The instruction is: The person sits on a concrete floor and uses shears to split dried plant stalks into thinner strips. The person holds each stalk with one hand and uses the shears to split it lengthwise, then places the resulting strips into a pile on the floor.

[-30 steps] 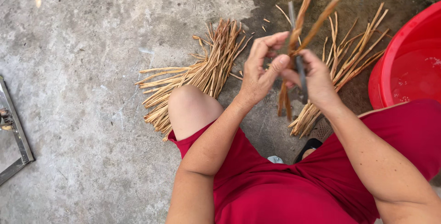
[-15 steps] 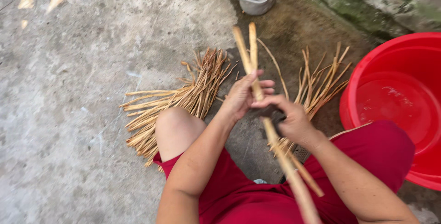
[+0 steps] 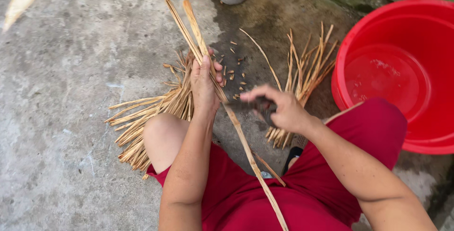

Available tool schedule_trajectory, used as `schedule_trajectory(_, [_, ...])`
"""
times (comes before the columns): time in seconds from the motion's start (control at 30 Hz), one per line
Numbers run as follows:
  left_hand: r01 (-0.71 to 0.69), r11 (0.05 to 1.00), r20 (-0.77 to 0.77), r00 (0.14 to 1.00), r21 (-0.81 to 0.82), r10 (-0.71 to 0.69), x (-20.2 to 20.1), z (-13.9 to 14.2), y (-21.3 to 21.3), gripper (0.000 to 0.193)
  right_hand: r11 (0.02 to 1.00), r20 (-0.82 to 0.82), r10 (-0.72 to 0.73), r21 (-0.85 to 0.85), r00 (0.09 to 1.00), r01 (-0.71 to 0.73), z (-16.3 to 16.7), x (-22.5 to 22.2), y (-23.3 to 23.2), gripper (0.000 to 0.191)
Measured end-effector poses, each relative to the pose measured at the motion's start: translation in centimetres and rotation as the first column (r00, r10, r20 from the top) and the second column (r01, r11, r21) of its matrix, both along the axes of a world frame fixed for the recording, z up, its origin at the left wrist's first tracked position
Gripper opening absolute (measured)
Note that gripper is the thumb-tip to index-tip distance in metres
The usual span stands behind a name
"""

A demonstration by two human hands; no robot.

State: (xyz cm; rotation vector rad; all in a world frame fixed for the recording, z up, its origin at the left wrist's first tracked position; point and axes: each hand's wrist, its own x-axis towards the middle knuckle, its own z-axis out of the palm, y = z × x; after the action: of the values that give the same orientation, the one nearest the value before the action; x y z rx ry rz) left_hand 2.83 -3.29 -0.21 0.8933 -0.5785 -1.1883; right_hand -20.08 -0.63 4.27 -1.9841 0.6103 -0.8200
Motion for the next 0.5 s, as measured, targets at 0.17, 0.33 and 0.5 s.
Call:
schedule_trajectory(0.17, [0.197,0.975,0.526,0.821,0.102,-0.221,-5.0,0.5,1.7,0.025,0.825,0.217,-0.364,0.527,0.906,0.205,-0.8,-0.1,-2.6,0.047])
schedule_trajectory(0.33, [0.322,0.924,0.804,0.482,0.205,-0.346,-8.4,0.9,3.2,0.025,0.754,0.324,-0.419,0.645,0.848,0.126,-1.7,-0.2,-4.0,0.052])
schedule_trajectory(0.5, [0.312,0.938,0.972,0.123,0.152,-0.199,-7.1,3.5,3.7,0.032,0.761,0.257,-0.444,0.613,0.858,0.211,-2.1,0.0,-4.6,0.044])
